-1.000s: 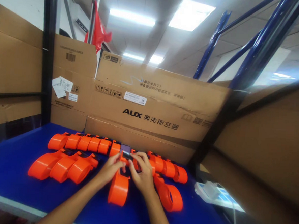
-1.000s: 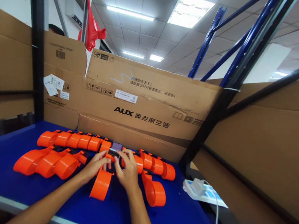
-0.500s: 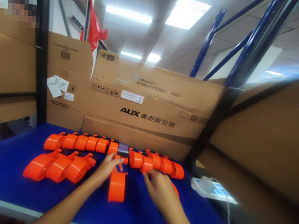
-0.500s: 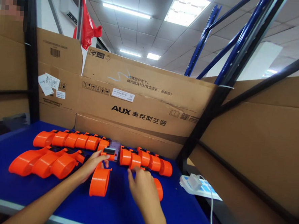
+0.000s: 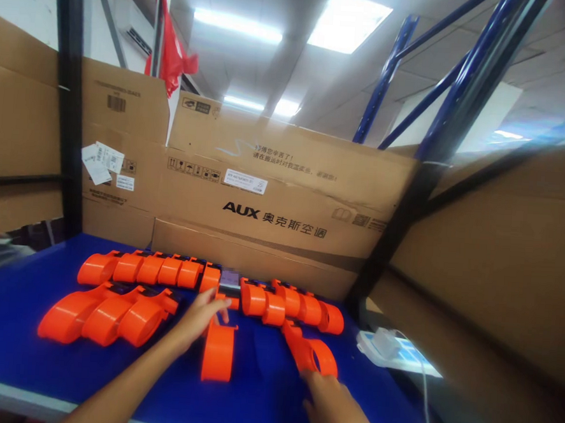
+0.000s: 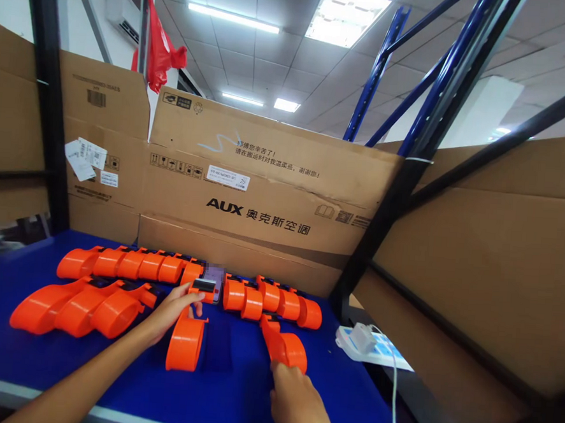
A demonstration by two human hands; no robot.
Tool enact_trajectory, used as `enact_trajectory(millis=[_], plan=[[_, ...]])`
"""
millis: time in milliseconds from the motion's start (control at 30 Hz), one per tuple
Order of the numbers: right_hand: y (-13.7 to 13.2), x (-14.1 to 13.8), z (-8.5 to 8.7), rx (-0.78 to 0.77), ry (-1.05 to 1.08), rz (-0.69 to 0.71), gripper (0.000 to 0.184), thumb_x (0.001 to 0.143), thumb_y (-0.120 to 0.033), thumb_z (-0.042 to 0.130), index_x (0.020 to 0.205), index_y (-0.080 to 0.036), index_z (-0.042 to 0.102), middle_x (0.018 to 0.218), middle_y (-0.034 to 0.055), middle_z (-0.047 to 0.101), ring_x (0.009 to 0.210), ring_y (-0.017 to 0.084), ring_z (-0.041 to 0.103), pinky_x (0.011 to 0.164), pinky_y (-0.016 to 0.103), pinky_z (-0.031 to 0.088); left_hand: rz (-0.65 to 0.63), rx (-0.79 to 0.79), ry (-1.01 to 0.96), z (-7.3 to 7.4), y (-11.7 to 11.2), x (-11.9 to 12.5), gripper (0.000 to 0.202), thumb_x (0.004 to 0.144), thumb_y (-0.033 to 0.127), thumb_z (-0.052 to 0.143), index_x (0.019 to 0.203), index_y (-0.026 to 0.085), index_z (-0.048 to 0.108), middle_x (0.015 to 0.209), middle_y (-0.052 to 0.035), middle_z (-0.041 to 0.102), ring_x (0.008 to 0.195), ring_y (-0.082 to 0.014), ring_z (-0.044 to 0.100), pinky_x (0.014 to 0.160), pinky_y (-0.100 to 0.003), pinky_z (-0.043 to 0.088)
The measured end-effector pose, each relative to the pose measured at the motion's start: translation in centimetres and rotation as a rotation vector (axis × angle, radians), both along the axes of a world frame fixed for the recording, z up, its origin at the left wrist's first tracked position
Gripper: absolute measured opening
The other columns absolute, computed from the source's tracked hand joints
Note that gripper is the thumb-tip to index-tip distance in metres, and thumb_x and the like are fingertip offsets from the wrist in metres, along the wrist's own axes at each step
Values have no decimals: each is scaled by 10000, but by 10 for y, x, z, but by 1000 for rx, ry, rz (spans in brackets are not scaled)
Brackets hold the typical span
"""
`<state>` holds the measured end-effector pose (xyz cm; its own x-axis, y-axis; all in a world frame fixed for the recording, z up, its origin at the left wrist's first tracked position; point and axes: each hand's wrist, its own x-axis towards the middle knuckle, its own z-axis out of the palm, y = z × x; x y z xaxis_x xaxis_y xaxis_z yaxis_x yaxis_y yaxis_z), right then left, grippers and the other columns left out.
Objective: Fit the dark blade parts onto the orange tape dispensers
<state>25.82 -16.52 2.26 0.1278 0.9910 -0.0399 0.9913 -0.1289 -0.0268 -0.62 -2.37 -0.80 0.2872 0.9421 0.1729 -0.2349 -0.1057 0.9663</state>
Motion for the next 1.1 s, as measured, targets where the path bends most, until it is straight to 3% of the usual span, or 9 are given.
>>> enact_trajectory(millis=[267,467,700,900,1100], plan=[[2,-10,1,12,-31,-11,422,789,13,492,1096,-211,678,1007,141,739,969,320,721,730,355,500,-1,-34,8,-1,0,0,372,755,454,706,988,166,672,619,1,666,459,-120,522,487,-227,339],[2,-25,3,-20,-57,73,319,797,-16,505,996,-189,684,954,154,736,864,318,734,647,341,488,-9,-38,18,-2,1,-1,387,761,458,702,1015,168,670,632,1,666,450,-111,507,486,-225,334],[2,-47,4,78,38,263,348,856,-165,562,1190,-242,624,975,111,735,923,270,717,721,306,500,-11,-29,1,-1,-1,0,363,774,451,698,994,165,660,630,2,654,494,-118,525,511,-219,365],[11,-48,-2,100,21,141,310,923,-381,546,1110,-162,659,946,159,729,914,319,716,730,347,502,-24,-17,7,-2,0,0,362,784,456,684,998,166,645,630,8,648,484,-117,517,513,-223,380],[14,-49,-4,63,70,166,184,908,-271,556,1025,-181,666,940,118,731,871,268,716,694,298,464,-22,-11,32,0,-2,-2,374,799,454,667,1026,158,634,640,13,647,499,-114,522,526,-219,391]])
